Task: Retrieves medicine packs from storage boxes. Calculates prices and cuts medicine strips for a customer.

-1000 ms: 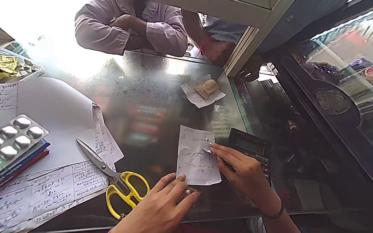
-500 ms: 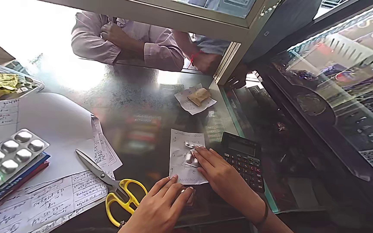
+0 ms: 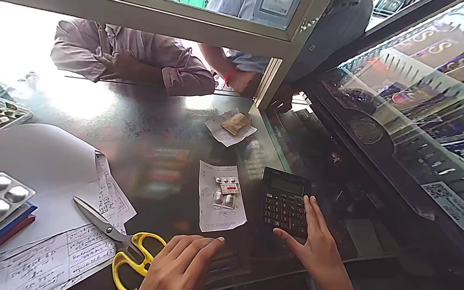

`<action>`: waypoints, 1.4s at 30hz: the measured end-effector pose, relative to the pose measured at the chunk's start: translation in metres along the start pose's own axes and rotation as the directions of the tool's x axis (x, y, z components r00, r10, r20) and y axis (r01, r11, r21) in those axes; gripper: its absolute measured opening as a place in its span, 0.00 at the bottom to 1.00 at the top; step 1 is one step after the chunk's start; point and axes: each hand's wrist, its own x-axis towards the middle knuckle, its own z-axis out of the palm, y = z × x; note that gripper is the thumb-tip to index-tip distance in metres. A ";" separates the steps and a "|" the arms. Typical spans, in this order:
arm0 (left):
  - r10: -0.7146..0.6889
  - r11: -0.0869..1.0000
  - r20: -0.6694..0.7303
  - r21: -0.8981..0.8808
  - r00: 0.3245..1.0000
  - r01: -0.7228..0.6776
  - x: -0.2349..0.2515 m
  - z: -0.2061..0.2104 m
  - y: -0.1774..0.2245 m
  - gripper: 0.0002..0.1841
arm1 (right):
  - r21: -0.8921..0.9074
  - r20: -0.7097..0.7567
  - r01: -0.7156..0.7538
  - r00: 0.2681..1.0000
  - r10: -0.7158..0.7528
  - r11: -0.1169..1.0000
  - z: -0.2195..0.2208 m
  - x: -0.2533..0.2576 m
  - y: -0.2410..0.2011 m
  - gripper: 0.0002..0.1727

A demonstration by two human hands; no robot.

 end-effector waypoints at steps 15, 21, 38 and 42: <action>-0.139 0.975 -0.312 -0.209 0.940 0.074 -0.025 -0.089 -0.002 0.10 | 0.638 -0.046 0.722 0.384 -0.922 0.269 -0.009 0.049 -0.193 0.13; -0.303 0.627 -0.523 0.520 0.796 0.580 -0.079 -0.184 -0.059 0.10 | 0.699 -0.193 0.704 0.360 -0.913 0.130 0.050 0.096 -0.295 0.11; -0.267 0.703 0.294 0.711 0.918 -0.024 -0.070 -0.266 -0.146 0.03 | 0.700 -0.246 0.714 0.228 -0.942 -0.009 0.146 0.093 -0.402 0.11; -0.181 0.636 0.121 0.771 0.976 0.022 -0.088 -0.262 -0.149 0.08 | 0.821 -0.129 0.571 0.214 -0.968 0.017 0.156 0.100 -0.404 0.13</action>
